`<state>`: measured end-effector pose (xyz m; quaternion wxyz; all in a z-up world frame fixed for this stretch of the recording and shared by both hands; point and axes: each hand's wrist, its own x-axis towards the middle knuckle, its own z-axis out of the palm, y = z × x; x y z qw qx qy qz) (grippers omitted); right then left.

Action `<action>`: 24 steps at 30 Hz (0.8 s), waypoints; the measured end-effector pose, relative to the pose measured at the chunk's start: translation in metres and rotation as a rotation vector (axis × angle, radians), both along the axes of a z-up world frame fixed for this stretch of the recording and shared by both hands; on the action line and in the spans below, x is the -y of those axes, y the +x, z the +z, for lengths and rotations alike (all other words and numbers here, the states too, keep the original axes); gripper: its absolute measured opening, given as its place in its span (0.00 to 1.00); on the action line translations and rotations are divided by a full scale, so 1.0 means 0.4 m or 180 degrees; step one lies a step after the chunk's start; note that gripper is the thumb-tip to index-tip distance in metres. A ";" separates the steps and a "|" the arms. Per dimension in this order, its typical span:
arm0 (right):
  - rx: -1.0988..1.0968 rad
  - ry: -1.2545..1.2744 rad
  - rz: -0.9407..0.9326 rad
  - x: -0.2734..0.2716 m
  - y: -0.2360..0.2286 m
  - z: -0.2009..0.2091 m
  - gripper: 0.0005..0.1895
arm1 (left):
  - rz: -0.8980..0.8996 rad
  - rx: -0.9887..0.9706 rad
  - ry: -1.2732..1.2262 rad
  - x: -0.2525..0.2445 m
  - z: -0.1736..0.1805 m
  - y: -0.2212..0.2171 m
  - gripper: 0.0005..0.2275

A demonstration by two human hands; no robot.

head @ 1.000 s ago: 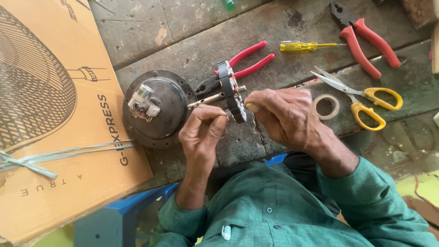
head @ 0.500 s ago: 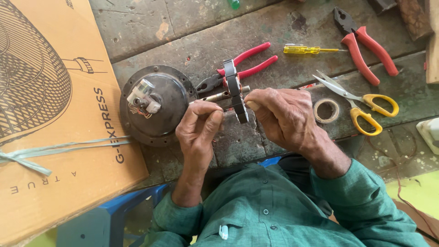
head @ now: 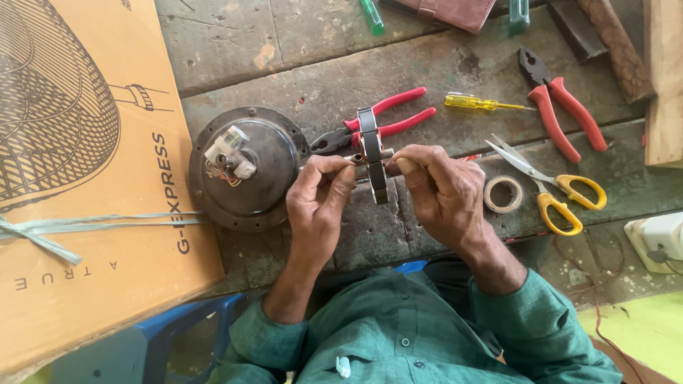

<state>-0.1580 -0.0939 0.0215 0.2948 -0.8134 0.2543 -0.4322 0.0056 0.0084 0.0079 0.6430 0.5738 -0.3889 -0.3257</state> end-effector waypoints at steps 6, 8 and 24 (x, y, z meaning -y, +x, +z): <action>-0.0011 0.0135 -0.0078 -0.004 0.000 -0.008 0.03 | 0.0038 0.0091 0.0049 0.007 0.005 0.000 0.03; 0.0128 0.0335 -0.0017 -0.006 -0.001 -0.014 0.03 | 0.0169 0.0630 0.0001 0.009 0.011 -0.002 0.03; -0.0028 0.1217 -0.0991 -0.004 -0.104 -0.041 0.05 | 0.0118 0.1169 -0.0007 0.021 0.027 -0.010 0.04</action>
